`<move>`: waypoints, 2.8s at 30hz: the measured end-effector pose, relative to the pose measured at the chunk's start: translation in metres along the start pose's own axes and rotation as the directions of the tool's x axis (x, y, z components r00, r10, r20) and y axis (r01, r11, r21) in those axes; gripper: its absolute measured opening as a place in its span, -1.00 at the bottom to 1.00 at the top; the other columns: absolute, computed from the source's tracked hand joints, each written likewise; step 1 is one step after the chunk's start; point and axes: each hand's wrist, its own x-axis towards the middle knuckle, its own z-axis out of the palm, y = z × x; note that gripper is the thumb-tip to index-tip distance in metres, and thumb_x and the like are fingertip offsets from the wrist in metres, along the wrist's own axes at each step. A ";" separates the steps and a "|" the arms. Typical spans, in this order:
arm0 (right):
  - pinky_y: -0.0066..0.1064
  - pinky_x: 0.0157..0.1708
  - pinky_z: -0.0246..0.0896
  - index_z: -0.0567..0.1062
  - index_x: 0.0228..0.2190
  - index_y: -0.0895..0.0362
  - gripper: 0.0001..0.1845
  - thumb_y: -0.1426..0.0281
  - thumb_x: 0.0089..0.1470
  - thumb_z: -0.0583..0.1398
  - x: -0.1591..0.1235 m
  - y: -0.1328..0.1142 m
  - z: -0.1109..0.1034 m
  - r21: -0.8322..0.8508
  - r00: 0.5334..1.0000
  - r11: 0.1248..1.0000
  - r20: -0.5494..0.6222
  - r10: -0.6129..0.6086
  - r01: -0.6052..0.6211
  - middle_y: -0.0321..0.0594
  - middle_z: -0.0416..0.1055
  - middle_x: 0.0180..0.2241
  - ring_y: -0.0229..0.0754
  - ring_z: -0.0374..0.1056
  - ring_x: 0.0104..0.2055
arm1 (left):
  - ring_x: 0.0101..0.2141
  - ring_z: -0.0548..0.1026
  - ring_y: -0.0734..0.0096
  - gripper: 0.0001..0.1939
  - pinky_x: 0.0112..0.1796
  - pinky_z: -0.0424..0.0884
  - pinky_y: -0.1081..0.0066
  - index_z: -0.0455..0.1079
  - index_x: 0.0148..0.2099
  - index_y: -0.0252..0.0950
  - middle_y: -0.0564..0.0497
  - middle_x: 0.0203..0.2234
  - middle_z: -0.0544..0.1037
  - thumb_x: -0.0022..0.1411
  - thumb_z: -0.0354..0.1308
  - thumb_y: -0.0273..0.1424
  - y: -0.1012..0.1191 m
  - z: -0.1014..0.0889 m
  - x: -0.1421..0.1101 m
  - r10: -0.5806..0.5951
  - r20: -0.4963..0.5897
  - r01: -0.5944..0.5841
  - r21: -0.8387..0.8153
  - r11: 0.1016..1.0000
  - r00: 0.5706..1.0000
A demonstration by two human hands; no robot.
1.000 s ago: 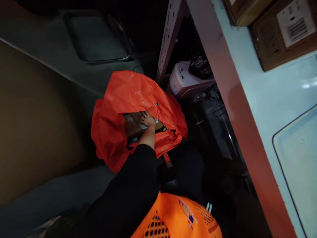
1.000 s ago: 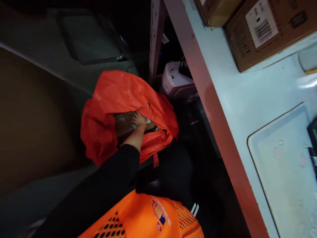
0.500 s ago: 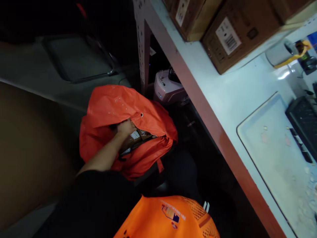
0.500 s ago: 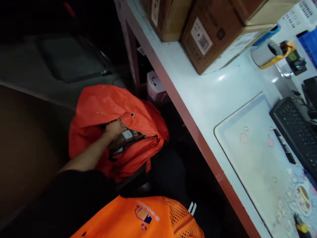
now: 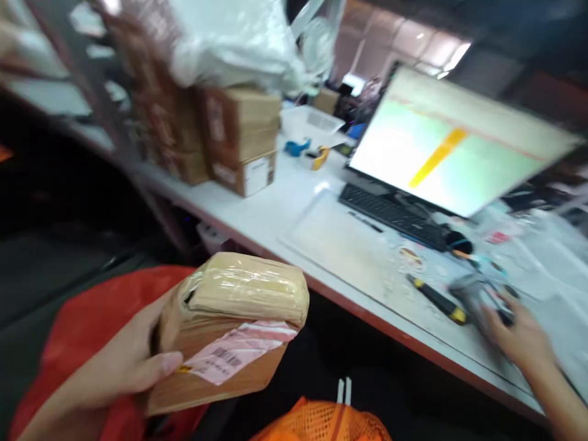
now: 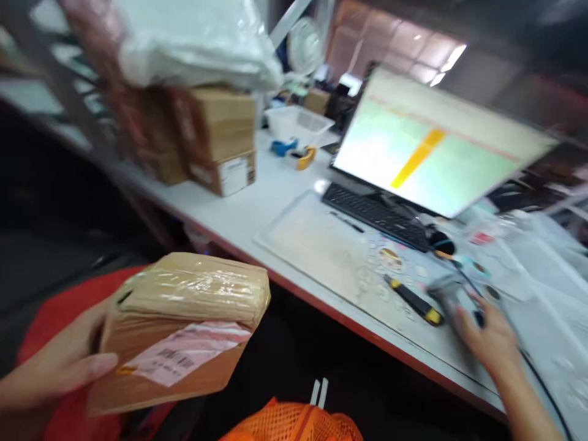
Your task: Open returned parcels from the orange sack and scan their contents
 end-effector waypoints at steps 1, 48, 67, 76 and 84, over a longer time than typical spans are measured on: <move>0.11 0.10 0.40 0.52 0.14 0.13 -0.30 -0.14 0.27 0.13 -0.003 0.005 -0.004 0.000 0.999 0.999 -0.018 0.033 -0.033 0.20 0.47 0.14 0.26 0.46 0.11 | -0.06 0.67 -0.32 -0.23 -0.15 0.68 -0.12 0.55 0.14 -0.09 -0.08 -0.09 0.70 -0.14 0.44 0.04 0.006 0.020 0.021 0.054 -0.042 -0.056 -0.053 0.997 0.998; -0.12 -0.17 0.38 0.47 0.21 0.22 -0.32 0.03 0.25 0.16 0.023 -0.010 0.008 -0.131 0.903 0.959 0.325 0.282 -0.253 0.15 0.61 -0.04 0.26 0.56 -0.05 | 0.37 0.32 -0.15 0.20 0.34 0.29 -0.06 -0.16 0.56 -0.21 -0.33 0.41 0.26 0.10 0.42 0.03 0.038 0.271 0.175 0.276 0.124 -0.258 -0.143 0.956 0.953; -0.16 0.10 0.32 0.63 -0.16 0.24 -0.77 0.32 0.31 0.26 0.194 -0.089 0.071 -0.127 0.858 0.991 0.504 0.098 -0.039 0.06 0.58 -0.04 0.05 0.45 0.08 | 0.28 0.43 -0.17 0.19 0.24 0.39 -0.13 -0.07 0.54 -0.15 -0.27 0.28 0.43 0.06 0.50 -0.03 0.028 0.268 0.168 0.204 0.127 -0.220 0.134 0.966 0.971; -0.03 0.06 0.48 0.49 0.15 0.15 -0.54 0.16 0.36 0.29 0.185 -0.117 0.048 0.002 0.875 0.999 0.484 0.027 -0.032 -0.07 0.44 0.15 0.03 0.46 0.09 | 0.29 0.42 -0.23 0.25 0.26 0.36 -0.18 -0.08 0.55 -0.21 -0.33 0.29 0.42 0.01 0.52 -0.03 0.035 0.268 0.168 0.193 0.134 -0.208 0.101 0.973 0.972; -0.08 0.08 0.45 0.53 0.09 0.13 -0.60 0.16 0.35 0.29 0.120 -0.124 0.010 0.090 0.847 0.995 0.525 -0.078 0.036 -0.06 0.50 0.10 0.00 0.48 0.05 | 0.38 0.32 -0.17 0.40 0.36 0.24 -0.17 -0.29 0.61 -0.18 -0.33 0.41 0.28 0.00 0.57 -0.14 0.039 0.270 0.169 0.210 0.242 -0.224 0.030 0.974 0.947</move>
